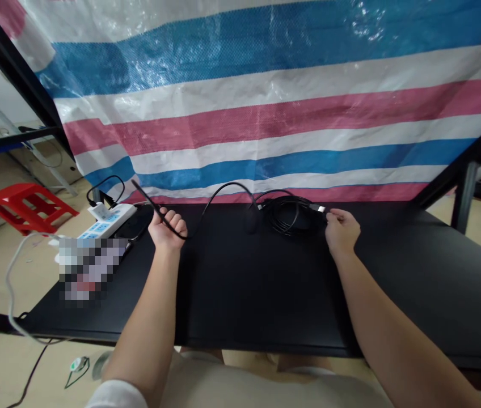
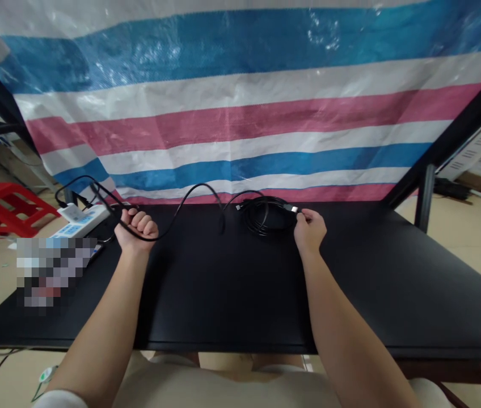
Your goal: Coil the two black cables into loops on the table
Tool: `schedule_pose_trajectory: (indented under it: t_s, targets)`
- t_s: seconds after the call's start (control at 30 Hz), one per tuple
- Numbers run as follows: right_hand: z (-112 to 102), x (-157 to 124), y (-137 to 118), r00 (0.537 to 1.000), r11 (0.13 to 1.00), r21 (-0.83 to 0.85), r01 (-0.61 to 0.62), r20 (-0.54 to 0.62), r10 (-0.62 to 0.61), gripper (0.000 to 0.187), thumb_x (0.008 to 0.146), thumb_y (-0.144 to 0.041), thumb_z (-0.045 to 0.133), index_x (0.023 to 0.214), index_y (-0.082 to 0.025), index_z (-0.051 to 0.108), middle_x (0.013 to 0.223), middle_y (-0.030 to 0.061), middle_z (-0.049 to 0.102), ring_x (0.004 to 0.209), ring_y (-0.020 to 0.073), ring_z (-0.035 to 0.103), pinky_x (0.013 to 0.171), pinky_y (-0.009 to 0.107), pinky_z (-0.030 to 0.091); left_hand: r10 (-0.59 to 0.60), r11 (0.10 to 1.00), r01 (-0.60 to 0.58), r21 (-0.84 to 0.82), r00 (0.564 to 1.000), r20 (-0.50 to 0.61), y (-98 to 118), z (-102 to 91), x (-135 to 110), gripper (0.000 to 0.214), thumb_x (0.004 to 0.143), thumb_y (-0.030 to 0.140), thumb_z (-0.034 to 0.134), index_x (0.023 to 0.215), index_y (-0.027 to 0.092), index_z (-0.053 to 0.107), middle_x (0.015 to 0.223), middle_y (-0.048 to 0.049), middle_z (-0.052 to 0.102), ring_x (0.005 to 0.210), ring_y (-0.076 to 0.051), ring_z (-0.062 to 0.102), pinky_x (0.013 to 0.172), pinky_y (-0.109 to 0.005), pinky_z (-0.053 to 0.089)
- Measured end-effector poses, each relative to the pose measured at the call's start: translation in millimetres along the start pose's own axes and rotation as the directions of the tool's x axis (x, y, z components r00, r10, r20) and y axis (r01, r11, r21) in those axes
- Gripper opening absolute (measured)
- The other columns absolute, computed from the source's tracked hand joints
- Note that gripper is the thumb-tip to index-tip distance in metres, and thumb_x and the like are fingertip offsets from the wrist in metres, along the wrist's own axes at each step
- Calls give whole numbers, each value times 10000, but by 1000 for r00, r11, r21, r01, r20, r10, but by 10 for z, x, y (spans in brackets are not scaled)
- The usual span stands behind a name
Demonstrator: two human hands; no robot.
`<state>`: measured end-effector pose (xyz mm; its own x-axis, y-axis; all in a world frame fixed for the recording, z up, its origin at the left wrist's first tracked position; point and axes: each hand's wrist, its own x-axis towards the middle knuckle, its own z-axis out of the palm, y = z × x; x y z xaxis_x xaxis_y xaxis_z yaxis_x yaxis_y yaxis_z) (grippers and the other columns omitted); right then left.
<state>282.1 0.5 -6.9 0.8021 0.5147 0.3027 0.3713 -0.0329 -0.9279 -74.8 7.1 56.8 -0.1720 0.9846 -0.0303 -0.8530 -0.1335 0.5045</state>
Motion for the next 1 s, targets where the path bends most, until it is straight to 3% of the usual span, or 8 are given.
schedule_pose_trajectory:
  t_s: [0.13, 0.27, 0.4, 0.47, 0.57, 0.67, 0.83, 1.0]
  targets:
    - [4, -12, 54, 960, 945, -179, 274, 105, -259, 267, 633, -238, 509, 855, -174, 644, 908, 119, 656, 863, 267, 564, 878, 472, 402, 17, 1000, -17, 1, 1000, -23, 104, -95, 33, 469, 972, 325, 260, 544, 183, 387, 419, 78, 167, 326, -62, 125, 299, -174, 138]
    - [30, -66, 57, 846, 838, -198, 508, 295, -443, 331, 701, -252, 474, 967, -180, 657, 1008, 127, 669, 948, 284, 545, 900, 476, 377, -85, 993, 88, 81, 996, -38, 107, -149, 73, 429, 958, 308, 320, 557, 182, 411, 430, 79, 190, 339, -63, 135, 309, -172, 140]
    - [67, -212, -40, 740, 741, -204, 640, 424, -522, 347, 776, -265, 430, 1016, -207, 675, 1021, 104, 692, 961, 284, 526, 848, 456, 382, -157, 975, 168, 149, 984, -80, 20, -134, 104, 400, 939, 316, 365, 562, 187, 392, 439, 88, 173, 329, -59, 139, 304, -164, 124]
    - [105, -334, -116, 673, 676, -213, 705, 501, -544, 373, 818, -252, 399, 1068, -200, 671, 1064, 109, 692, 980, 286, 512, 822, 443, 374, -183, 965, 199, 169, 978, -101, -26, -115, 104, 380, 928, 315, 388, 569, 188, 387, 446, 92, 167, 323, -55, 146, 298, -160, 119]
    - [193, -552, -235, 516, 547, -181, 817, 654, -554, 422, 862, -199, 355, 1179, -172, 631, 1191, 131, 653, 1007, 287, 491, 788, 418, 356, -222, 951, 241, 193, 968, -114, -76, -80, 79, 349, 914, 305, 415, 586, 189, 390, 452, 94, 175, 317, -52, 173, 296, -156, 128]
    - [282, -732, -328, 401, 441, -174, 880, 770, -496, 459, 867, -155, 359, 1275, -172, 566, 1287, 139, 595, 1024, 295, 466, 741, 393, 330, -250, 940, 272, 209, 960, -126, -110, -37, 42, 349, 924, 289, 383, 590, 187, 387, 443, 93, 180, 309, -50, 190, 300, -153, 128]
    - [314, -815, -412, 376, 386, -224, 895, 845, -381, 458, 857, -116, 395, 1278, -165, 568, 1086, 161, 644, 961, 293, 449, 686, 374, 283, -256, 925, 285, 250, 956, -143, -165, 15, 14, 344, 929, 278, 358, 598, 185, 387, 445, 92, 194, 301, -46, 188, 296, -154, 112]
    - [284, -795, -439, 316, 295, -201, 934, 851, -419, 310, 805, -95, 472, 1001, -168, 700, 939, 150, 588, 885, 268, 426, 667, 362, 271, -242, 920, 276, 278, 959, -151, -191, 3, 27, 347, 931, 285, 359, 599, 185, 379, 453, 93, 200, 299, -41, 183, 299, -150, 99]
